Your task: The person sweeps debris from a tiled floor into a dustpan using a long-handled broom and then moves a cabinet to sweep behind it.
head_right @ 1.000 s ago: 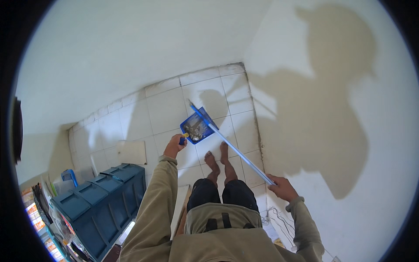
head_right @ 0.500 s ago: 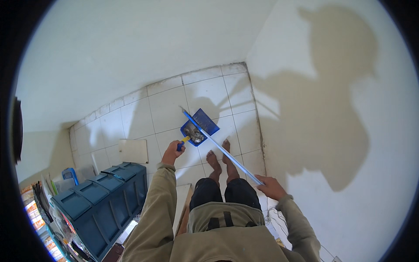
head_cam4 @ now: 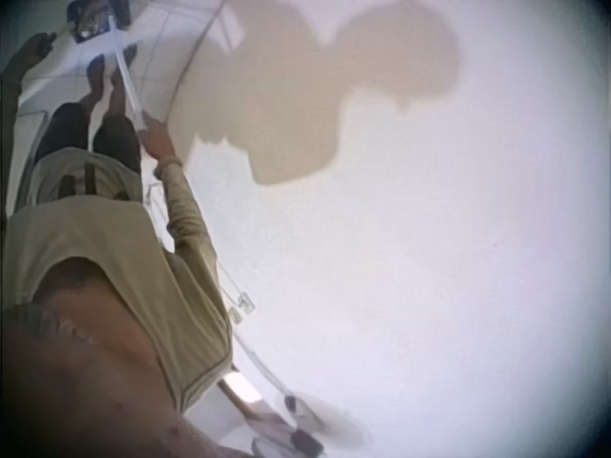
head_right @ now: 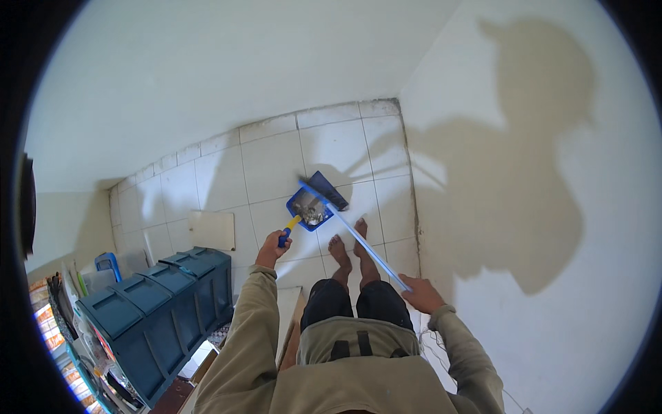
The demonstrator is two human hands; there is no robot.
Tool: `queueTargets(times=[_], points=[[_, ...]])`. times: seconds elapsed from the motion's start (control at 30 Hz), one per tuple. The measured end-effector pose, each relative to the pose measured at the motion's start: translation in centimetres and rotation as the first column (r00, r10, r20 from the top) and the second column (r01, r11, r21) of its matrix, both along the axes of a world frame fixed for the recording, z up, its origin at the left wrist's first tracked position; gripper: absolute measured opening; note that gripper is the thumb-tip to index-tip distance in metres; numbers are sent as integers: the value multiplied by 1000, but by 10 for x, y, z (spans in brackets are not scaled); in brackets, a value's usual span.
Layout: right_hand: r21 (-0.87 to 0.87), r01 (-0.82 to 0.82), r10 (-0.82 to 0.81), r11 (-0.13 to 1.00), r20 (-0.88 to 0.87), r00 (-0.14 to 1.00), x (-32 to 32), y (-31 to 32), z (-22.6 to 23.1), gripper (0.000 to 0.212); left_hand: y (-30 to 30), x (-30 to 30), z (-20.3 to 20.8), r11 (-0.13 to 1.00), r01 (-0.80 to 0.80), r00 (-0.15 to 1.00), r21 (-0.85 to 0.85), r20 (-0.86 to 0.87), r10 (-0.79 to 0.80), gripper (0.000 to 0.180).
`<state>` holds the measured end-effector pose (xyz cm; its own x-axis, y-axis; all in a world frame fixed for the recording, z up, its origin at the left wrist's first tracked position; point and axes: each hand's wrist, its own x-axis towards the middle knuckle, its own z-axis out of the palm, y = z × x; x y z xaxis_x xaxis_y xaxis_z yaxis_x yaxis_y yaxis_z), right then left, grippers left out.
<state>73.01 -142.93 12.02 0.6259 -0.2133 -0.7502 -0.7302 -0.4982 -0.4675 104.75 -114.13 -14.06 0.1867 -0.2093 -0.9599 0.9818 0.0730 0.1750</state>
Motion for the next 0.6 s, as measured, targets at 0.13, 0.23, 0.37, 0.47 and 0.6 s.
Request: queueTargets(times=[0.13, 0.23, 0.37, 0.47, 0.6], points=[[183, 229, -221, 956, -64, 973, -15, -11, 60, 51, 35, 3, -4, 1000, -11, 1000, 26, -16, 12, 34], [106, 306, -307, 946, -6, 952, -47, -1, 62, 52, 39, -2, 9, 1000, -6, 998, 28, -58, 7, 32], [-108, 136, -145, 985, -85, 986, -35, 11, 23, 52, 49, -6, 18, 998, 5, 996, 57, -88, 0, 32], [6, 282, -280, 959, -117, 953, -9, 20, -4, 52, 49, -11, 17, 998, 56, 998, 14, -33, -56, 34], [109, 225, -205, 968, -166, 965, 4, 33, 1, 52, 42, -23, 10, 998, -20, 998, 61, -55, 23, 32]])
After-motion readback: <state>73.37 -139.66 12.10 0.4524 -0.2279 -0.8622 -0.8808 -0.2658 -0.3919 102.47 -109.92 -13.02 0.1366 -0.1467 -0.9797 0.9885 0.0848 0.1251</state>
